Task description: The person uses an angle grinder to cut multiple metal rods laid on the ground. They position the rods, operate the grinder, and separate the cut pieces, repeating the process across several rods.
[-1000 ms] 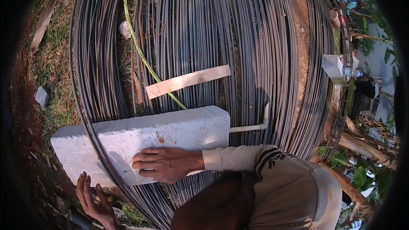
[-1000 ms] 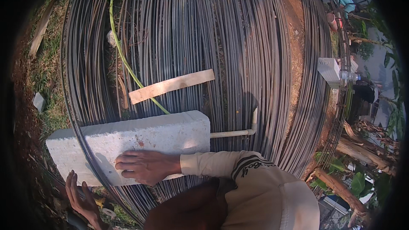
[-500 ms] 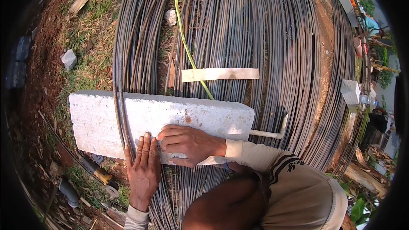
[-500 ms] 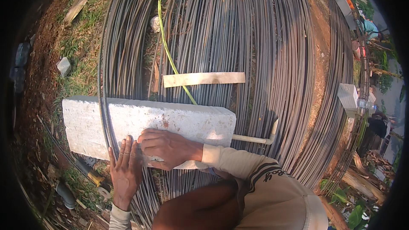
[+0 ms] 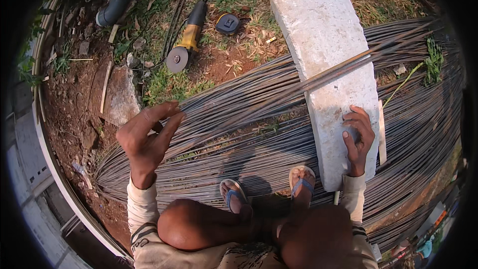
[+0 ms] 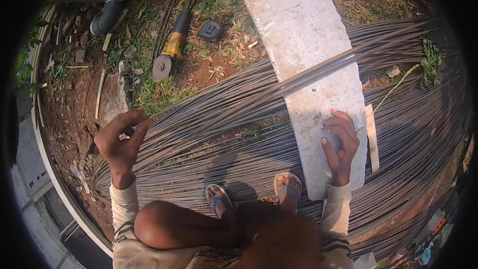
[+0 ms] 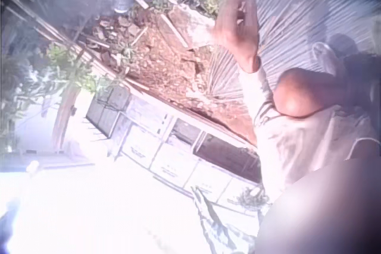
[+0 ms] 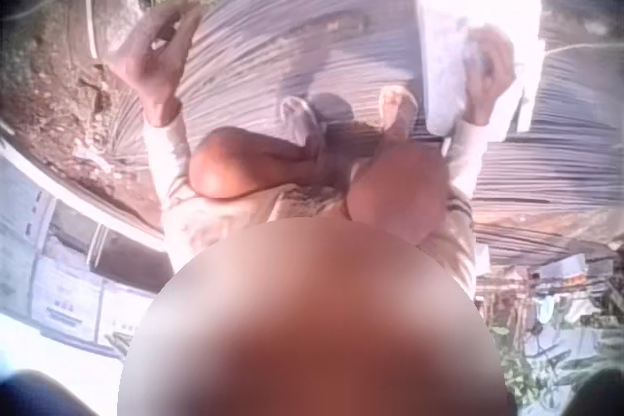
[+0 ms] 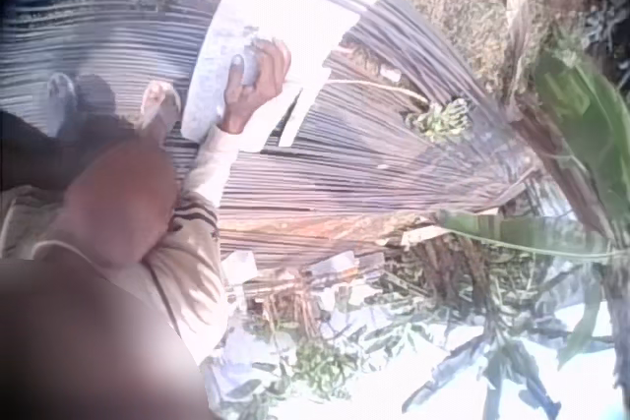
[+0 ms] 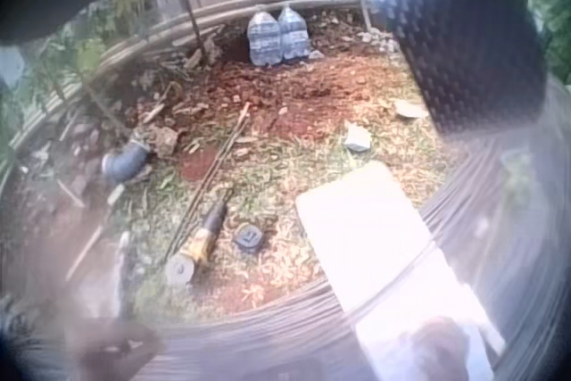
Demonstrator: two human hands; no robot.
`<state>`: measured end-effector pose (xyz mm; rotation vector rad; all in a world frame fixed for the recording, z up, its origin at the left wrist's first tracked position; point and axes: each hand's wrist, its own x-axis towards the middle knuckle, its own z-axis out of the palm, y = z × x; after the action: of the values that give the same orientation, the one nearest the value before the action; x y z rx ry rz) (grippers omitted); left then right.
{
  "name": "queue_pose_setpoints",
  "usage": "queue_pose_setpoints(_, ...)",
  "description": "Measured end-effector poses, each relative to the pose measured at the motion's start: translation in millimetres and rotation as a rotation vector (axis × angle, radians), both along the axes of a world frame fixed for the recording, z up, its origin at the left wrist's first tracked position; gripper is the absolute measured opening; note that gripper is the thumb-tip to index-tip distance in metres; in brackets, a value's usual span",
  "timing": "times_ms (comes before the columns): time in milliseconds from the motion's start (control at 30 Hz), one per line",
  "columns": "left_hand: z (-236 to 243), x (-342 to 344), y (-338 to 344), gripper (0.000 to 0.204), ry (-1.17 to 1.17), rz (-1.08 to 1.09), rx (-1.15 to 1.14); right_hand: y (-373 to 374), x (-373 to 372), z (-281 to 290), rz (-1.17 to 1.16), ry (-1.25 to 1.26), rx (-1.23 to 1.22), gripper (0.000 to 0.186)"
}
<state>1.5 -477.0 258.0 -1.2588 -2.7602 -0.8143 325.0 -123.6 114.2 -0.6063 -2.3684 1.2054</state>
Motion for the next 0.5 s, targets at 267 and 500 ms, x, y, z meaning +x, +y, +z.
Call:
queue_pose_setpoints(267, -34.5, 46.0, -230.6, 0.01, 0.148, 0.718, 0.231, 1.1, 8.2, -21.8, -0.03, -0.002, -0.015, 0.037)
queue_pose_setpoints(500, -72.1, 138.3, -352.5, 0.025, 0.116, 1.296, 0.176, 25.8, 20.2, -39.8, 0.002, -0.001, -0.076, 0.025)
